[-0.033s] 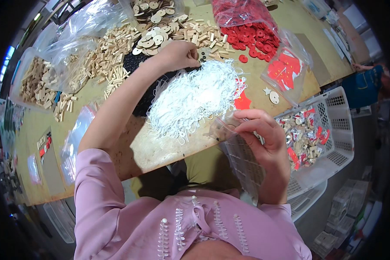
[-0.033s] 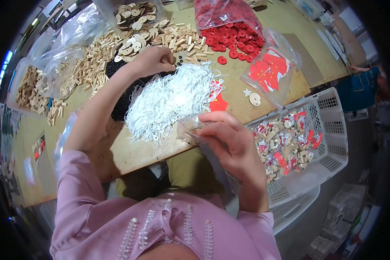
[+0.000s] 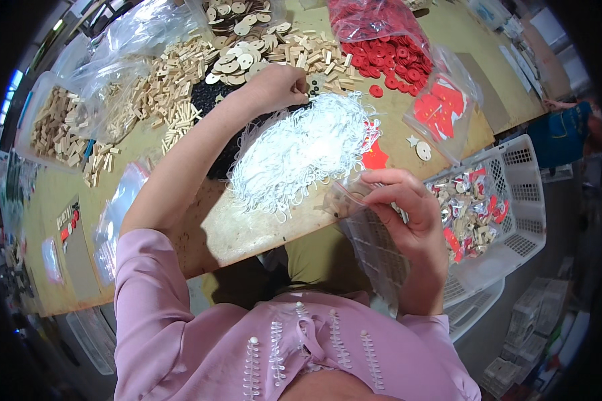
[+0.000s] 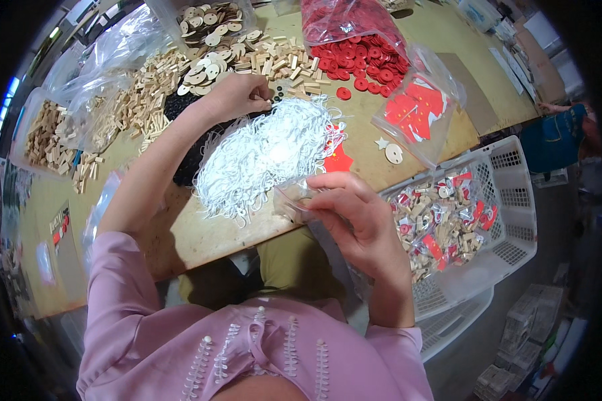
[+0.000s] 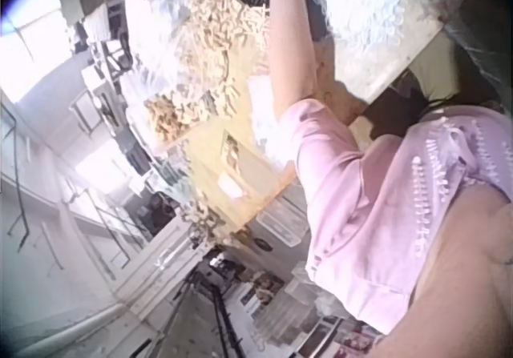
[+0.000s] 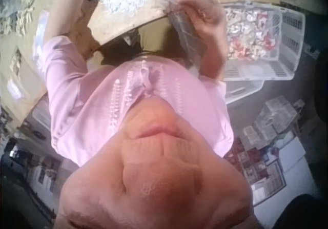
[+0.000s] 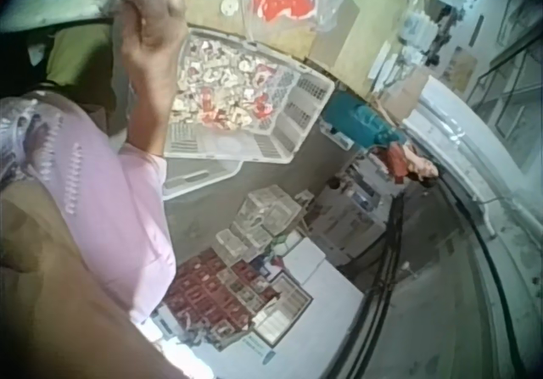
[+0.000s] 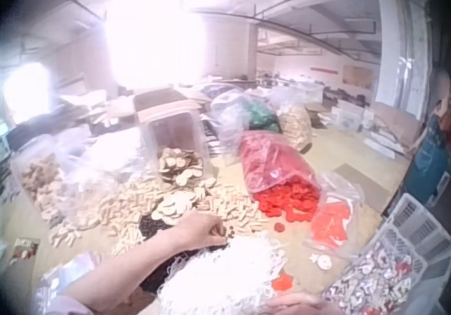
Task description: The person assembles small craft kits by placing wooden pieces, black beads, white strings, and red paper cutouts into clear plastic bags. The person seals each bag and places it into a white basket. The process is repeated for multiple kits.
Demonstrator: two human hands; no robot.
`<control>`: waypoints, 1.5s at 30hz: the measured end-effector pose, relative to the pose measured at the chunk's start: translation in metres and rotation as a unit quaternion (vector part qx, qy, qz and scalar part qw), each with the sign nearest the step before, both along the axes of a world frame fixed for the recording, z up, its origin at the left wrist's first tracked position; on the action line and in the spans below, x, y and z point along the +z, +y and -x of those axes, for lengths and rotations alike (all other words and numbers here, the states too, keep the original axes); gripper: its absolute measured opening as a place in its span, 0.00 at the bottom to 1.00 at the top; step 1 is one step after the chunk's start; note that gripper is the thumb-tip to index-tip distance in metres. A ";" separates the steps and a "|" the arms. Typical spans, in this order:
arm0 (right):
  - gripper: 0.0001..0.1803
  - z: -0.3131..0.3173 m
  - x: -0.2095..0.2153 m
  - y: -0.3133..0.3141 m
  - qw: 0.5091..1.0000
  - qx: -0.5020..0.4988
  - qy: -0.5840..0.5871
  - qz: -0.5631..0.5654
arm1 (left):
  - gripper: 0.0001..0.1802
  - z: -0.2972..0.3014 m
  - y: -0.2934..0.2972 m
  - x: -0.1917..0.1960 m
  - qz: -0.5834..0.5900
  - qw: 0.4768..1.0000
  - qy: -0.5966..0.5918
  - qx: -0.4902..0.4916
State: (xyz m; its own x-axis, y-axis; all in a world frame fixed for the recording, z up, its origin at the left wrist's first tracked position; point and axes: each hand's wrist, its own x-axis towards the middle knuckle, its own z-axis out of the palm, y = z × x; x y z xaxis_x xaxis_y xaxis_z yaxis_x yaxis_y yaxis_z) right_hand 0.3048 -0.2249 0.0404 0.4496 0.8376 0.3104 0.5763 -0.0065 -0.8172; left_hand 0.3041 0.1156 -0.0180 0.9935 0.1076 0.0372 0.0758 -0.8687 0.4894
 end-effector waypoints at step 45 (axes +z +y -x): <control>0.05 0.018 0.004 0.069 0.993 0.113 -0.032 0.006 | 0.32 0.123 -0.077 0.077 0.772 0.632 -0.058 0.035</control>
